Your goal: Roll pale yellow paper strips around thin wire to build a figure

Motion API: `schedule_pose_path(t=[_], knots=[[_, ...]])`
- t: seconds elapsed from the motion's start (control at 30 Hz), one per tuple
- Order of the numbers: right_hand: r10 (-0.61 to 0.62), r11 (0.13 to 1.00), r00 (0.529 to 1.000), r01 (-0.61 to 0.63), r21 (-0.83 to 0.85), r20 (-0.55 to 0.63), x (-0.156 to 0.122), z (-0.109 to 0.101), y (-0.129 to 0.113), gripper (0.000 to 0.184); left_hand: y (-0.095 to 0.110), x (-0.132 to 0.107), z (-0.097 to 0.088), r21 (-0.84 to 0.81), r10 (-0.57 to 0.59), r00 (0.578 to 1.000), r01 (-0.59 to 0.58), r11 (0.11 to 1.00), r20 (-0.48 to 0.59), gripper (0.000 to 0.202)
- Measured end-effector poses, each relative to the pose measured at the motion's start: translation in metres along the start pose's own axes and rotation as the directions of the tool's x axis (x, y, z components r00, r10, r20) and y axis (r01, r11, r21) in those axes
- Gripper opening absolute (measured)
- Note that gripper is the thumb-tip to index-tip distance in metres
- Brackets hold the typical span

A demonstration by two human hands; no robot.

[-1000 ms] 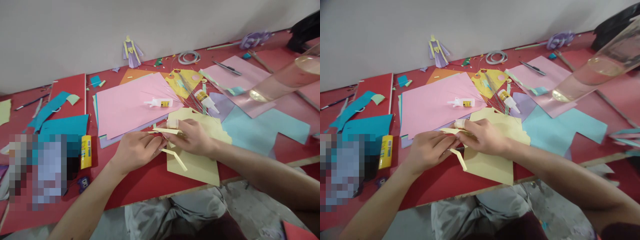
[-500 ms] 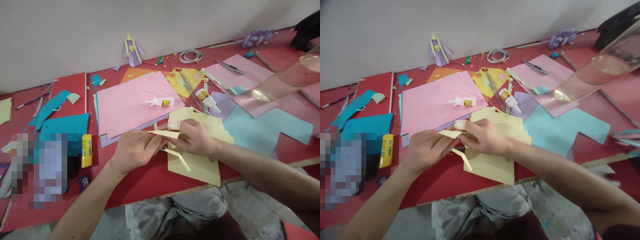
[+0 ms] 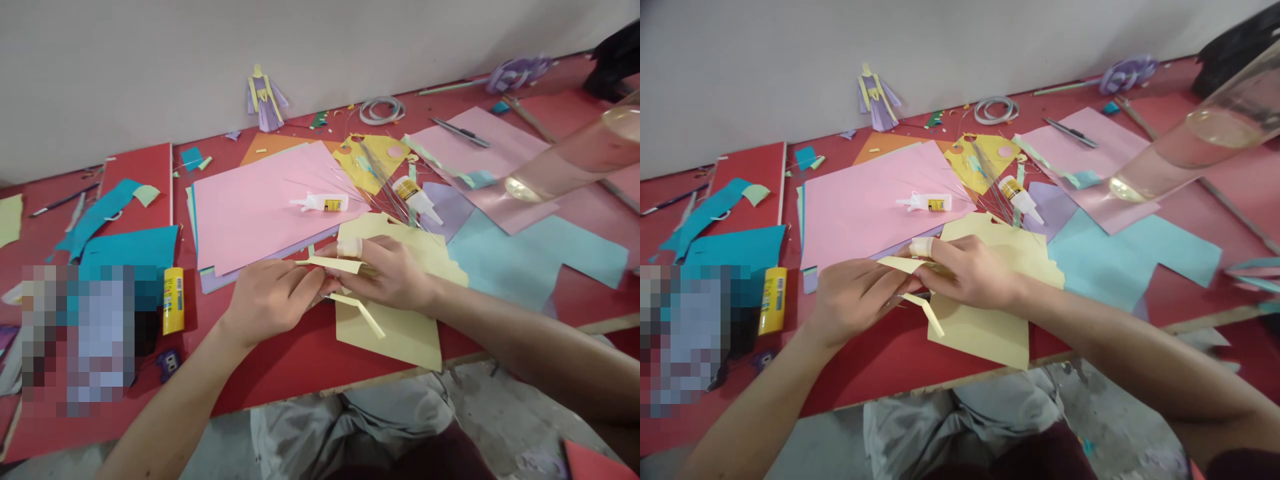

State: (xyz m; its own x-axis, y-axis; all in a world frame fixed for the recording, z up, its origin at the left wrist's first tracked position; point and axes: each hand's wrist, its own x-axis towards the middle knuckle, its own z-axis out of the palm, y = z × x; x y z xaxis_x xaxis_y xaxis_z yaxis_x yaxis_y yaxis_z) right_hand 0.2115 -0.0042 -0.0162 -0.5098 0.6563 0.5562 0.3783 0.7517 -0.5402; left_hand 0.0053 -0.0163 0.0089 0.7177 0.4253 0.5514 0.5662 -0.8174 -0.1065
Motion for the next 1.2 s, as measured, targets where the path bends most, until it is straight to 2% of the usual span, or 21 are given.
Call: schedule_pose_path(t=[0.23,0.53,0.67,0.93,1.07,1.2], knots=[[-0.030,0.999,0.998,0.029,0.029,0.048,0.0002,-0.0009,0.0001,0.023,-0.0001,0.0001,0.0001,0.017,0.004,1.000,-0.003,1.000,-0.020,0.016],[-0.074,0.997,0.996,0.073,0.026,0.043,0.0012,0.0000,0.0018,0.024,-0.0011,0.0005,0.0011,-0.023,0.018,0.999,-0.019,1.000,-0.028,0.022],[-0.059,0.997,0.996,0.056,0.044,0.065,0.0008,-0.0001,0.0018,0.022,-0.0015,-0.0006,0.0022,-0.058,0.001,0.999,-0.003,0.998,-0.037,0.028],[-0.048,0.989,0.995,0.035,0.141,0.092,0.0014,-0.0029,-0.0007,0.026,-0.0014,-0.0023,0.0007,-0.247,-0.056,0.998,0.062,0.967,0.030,0.021],[-0.045,0.981,0.992,0.021,0.193,0.119,0.0035,-0.0059,-0.0030,0.028,-0.0009,-0.0013,-0.0002,-0.382,-0.120,0.990,0.138,0.914,0.071,0.023],[-0.037,0.990,0.993,0.021,0.142,0.114,0.0044,-0.0064,-0.0044,0.027,-0.0010,0.0015,-0.0008,-0.511,-0.178,0.980,0.197,0.836,0.087,0.026]])
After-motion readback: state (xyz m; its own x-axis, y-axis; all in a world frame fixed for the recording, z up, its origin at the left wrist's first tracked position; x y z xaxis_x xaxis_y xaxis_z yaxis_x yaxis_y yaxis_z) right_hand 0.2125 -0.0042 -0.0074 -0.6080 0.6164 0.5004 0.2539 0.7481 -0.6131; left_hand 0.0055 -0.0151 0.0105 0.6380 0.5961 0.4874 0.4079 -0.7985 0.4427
